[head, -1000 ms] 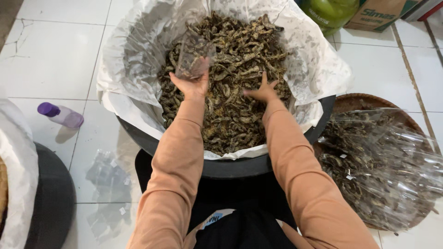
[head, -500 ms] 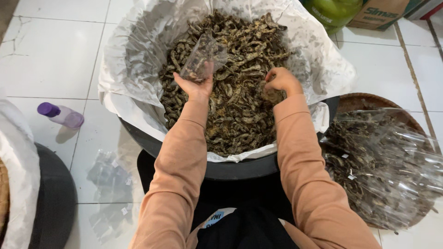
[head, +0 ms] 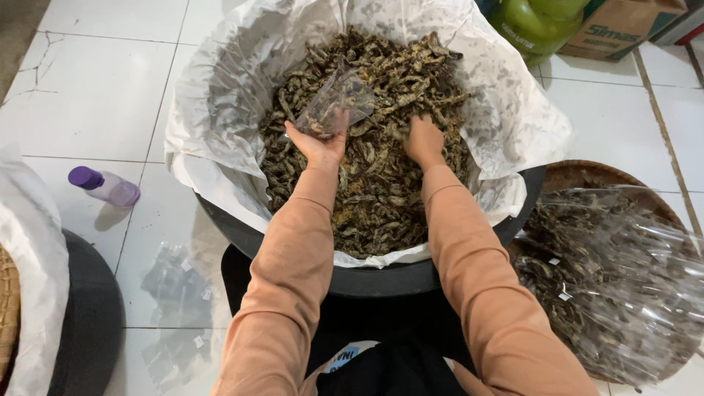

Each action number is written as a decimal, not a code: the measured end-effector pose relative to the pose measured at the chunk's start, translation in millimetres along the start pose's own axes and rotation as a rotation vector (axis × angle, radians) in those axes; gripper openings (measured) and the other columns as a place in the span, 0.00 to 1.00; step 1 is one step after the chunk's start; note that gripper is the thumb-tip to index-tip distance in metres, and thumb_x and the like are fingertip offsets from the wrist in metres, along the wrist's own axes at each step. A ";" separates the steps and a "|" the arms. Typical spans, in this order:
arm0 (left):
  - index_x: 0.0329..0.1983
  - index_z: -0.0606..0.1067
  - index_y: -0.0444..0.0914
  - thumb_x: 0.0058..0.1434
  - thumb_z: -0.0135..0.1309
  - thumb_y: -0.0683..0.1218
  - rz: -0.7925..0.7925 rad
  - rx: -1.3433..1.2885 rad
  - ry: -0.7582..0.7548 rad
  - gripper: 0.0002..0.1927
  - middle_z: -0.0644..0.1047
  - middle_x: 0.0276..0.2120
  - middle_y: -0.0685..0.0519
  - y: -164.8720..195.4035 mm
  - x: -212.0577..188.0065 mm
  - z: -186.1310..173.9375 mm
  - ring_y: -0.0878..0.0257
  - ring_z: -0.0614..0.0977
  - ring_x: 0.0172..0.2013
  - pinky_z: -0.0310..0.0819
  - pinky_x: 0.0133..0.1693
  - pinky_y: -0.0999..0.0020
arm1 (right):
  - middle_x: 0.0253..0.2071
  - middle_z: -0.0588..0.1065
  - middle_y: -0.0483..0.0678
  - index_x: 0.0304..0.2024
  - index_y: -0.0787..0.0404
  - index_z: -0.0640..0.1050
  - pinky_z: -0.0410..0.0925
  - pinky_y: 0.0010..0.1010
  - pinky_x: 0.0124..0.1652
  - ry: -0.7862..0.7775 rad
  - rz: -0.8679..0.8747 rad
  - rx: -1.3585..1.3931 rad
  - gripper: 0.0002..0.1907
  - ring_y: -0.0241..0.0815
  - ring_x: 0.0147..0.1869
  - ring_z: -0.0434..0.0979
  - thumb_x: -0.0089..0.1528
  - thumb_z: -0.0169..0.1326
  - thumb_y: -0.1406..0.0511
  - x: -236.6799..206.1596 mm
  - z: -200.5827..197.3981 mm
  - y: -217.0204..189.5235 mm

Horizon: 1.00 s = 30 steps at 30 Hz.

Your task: The person sits on the floor in front of a large paper-lined basin filled with dried sea cucumber pieces. They open a small clear plastic bag, pick pieces from the basin by hand, place them into the bag, then set the filled bag onto a woven tray beside them and take a new empty bag, repeating the cycle.

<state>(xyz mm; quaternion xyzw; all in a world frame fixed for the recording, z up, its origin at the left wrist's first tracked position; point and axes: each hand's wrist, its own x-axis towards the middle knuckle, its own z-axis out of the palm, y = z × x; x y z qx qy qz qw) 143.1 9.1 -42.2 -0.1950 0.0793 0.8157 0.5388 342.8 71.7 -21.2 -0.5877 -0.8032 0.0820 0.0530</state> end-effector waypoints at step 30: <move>0.68 0.62 0.40 0.62 0.39 0.74 0.100 -0.096 -0.024 0.43 0.70 0.59 0.41 35.6 8.0 7.4 0.41 0.79 0.42 0.79 0.50 0.38 | 0.54 0.77 0.60 0.48 0.63 0.78 0.70 0.40 0.56 -0.003 0.083 0.343 0.18 0.53 0.55 0.79 0.66 0.62 0.56 -6.0 2.4 0.7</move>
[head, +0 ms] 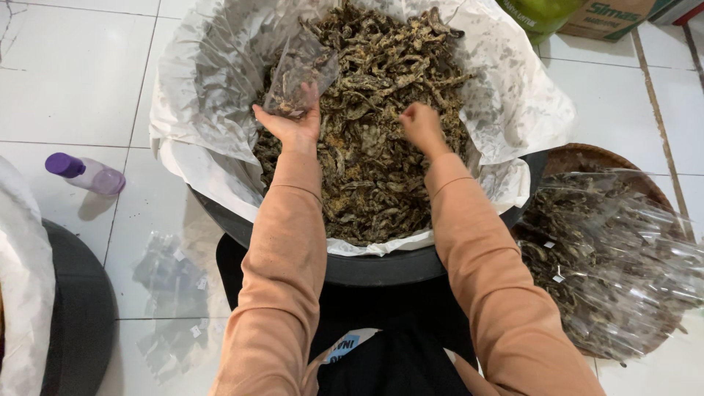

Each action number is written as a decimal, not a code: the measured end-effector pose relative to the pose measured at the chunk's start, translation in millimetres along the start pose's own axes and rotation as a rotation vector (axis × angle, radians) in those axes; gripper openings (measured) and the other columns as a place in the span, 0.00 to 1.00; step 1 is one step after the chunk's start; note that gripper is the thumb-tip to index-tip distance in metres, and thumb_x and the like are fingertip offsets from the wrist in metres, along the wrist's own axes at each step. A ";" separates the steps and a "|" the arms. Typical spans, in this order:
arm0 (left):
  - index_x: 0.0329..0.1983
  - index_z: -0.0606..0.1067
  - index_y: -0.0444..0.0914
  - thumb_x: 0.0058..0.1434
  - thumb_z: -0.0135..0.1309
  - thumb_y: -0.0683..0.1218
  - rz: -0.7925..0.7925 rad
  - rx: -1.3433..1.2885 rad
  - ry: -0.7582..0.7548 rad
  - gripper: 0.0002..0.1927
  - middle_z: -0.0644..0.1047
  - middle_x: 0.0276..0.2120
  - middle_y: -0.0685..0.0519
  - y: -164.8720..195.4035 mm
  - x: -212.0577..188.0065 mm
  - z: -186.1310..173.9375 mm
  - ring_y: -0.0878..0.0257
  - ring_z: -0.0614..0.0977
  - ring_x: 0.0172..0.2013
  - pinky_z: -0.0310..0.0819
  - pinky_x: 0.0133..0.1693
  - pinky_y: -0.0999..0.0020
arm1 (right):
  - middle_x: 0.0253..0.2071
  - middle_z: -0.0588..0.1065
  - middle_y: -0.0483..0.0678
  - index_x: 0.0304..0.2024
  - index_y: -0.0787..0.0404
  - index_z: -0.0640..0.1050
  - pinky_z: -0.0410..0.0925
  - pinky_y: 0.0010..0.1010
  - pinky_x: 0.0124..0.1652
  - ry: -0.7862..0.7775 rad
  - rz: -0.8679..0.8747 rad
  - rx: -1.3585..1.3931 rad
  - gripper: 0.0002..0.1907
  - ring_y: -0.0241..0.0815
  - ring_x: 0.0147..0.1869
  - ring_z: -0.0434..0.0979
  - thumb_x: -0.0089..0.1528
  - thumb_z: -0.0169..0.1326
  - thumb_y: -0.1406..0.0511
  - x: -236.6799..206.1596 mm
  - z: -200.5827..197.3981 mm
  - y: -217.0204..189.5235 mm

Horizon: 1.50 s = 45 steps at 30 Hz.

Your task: The person sits on the floor in front of a large paper-lined basin filled with dried sea cucumber pieces. They open a small clear plastic bag, pick pieces from the basin by hand, place them into the bag, then set the filled bag onto a woven tray beside them and take a new empty bag, repeating the cycle.

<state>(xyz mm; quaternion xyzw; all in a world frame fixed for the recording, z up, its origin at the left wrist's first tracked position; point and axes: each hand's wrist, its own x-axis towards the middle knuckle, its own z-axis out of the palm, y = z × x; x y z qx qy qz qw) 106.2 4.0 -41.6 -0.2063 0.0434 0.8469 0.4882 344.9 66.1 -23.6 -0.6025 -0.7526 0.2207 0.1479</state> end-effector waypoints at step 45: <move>0.67 0.65 0.38 0.62 0.41 0.73 -0.013 -0.048 0.052 0.43 0.72 0.57 0.40 2.5 12.2 -5.4 0.42 0.78 0.44 0.78 0.50 0.42 | 0.45 0.77 0.56 0.53 0.66 0.74 0.73 0.41 0.46 -0.185 -0.084 -0.006 0.34 0.49 0.46 0.80 0.56 0.71 0.51 -13.1 3.6 -36.9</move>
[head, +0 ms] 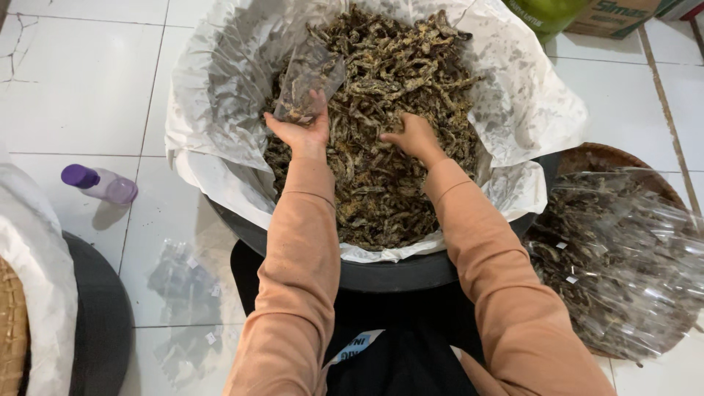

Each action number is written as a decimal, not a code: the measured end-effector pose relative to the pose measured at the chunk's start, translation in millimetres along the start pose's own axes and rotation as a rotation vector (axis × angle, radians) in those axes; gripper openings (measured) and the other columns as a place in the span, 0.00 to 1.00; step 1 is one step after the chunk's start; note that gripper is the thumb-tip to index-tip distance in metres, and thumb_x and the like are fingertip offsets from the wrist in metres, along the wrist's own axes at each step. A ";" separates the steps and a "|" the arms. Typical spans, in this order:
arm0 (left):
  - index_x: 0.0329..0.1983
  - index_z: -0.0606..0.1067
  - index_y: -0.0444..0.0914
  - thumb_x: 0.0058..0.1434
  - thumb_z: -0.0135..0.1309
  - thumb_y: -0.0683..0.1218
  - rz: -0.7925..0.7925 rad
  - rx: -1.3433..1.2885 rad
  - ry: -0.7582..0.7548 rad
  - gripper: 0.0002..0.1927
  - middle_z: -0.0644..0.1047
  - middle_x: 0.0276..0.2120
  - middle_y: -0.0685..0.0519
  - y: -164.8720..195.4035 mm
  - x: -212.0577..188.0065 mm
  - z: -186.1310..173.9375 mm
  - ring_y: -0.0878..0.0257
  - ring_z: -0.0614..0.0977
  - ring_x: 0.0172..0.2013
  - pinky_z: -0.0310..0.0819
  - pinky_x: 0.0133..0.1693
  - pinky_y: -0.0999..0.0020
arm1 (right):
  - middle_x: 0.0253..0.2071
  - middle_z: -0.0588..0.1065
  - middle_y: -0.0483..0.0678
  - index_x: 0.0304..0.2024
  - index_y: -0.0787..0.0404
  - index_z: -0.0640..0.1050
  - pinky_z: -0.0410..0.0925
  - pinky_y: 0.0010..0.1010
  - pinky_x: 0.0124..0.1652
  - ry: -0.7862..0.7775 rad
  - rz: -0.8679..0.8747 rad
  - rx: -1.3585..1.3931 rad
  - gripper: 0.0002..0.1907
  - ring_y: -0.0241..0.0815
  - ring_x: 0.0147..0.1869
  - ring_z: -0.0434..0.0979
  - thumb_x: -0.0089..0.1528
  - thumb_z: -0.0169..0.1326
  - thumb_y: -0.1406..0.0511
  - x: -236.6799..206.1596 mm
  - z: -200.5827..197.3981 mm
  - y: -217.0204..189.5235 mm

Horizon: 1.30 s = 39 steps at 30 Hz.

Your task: The person sits on the floor in front of a large paper-lined basin filled with dried sea cucumber pieces. They open a small clear plastic bag, pick pieces from the basin by hand, place them into the bag, then set the filled bag onto a woven tray beside them and take a new empty bag, repeating the cycle.

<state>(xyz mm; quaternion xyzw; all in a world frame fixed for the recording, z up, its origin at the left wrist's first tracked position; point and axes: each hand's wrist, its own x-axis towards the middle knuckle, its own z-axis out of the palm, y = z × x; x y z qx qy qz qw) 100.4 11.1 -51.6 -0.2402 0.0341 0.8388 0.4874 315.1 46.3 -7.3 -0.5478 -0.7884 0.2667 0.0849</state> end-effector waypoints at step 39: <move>0.68 0.64 0.37 0.65 0.42 0.72 -0.025 -0.021 -0.010 0.41 0.70 0.59 0.39 -8.1 7.2 -5.8 0.43 0.77 0.47 0.79 0.52 0.45 | 0.33 0.72 0.52 0.43 0.62 0.78 0.61 0.39 0.37 -0.100 -0.072 0.172 0.09 0.44 0.35 0.64 0.67 0.62 0.63 32.4 -27.7 43.4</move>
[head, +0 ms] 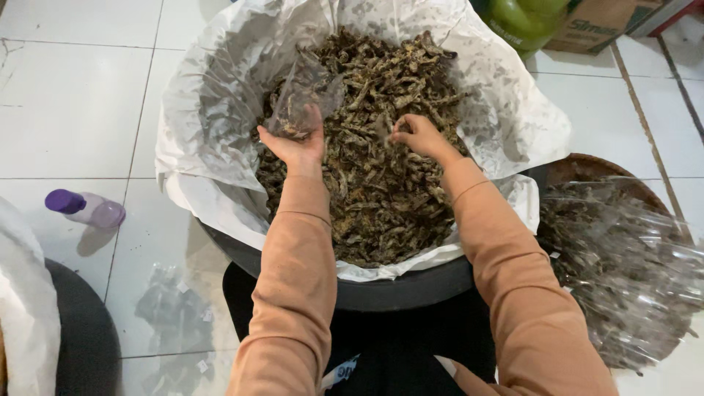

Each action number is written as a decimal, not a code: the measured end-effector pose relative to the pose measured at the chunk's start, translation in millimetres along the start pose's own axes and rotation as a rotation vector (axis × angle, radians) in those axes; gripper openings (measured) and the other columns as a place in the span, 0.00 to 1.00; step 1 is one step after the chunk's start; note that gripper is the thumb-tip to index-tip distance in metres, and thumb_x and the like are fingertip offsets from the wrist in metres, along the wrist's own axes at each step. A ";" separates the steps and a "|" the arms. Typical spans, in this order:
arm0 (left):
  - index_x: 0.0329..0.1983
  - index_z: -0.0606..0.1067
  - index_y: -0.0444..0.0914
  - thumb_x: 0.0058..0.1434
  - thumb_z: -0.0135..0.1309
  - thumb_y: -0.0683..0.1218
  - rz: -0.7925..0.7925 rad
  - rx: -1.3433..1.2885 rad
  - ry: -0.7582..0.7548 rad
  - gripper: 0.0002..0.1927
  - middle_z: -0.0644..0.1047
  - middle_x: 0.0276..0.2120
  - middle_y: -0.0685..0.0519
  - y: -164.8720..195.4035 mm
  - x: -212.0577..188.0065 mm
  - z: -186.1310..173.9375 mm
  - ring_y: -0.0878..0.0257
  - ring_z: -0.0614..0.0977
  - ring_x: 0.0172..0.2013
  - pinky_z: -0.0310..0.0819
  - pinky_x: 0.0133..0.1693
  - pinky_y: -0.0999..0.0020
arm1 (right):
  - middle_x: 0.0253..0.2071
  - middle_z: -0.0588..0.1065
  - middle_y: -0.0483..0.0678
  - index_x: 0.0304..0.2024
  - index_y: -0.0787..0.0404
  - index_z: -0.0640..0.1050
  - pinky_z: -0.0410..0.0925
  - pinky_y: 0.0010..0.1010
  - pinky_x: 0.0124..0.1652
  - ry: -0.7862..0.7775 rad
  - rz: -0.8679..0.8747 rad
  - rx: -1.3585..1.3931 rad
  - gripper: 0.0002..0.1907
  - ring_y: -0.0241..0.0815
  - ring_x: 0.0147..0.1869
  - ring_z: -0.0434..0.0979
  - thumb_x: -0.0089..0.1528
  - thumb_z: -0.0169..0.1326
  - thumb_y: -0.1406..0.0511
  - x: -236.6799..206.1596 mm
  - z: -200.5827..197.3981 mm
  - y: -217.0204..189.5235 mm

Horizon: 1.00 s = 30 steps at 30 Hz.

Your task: The person sits on the floor in front of a large paper-lined basin filled with dried sea cucumber pieces. They open a small clear plastic bag, pick pieces from the basin by hand, place them into the bag, then set the filled bag onto a woven tray beside them and take a new empty bag, repeating the cycle.

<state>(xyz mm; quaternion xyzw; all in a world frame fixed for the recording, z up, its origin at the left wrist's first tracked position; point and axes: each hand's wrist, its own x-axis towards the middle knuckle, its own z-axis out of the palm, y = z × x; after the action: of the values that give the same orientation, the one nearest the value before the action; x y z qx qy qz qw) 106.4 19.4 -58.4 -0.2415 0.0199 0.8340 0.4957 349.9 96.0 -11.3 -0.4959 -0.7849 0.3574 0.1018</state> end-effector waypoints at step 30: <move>0.63 0.68 0.39 0.64 0.38 0.73 -0.051 0.087 -0.056 0.40 0.75 0.52 0.43 -12.3 -1.2 -1.6 0.44 0.79 0.42 0.75 0.53 0.40 | 0.41 0.79 0.47 0.48 0.63 0.79 0.74 0.21 0.38 0.636 -0.779 0.417 0.07 0.34 0.39 0.78 0.69 0.61 0.74 -3.8 -47.1 -111.3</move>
<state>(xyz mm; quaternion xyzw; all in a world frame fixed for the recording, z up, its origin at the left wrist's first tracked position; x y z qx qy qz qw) 117.7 24.3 -56.8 -0.1966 0.0360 0.8260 0.5271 297.4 86.3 97.2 -0.2215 -0.7535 0.2735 0.5554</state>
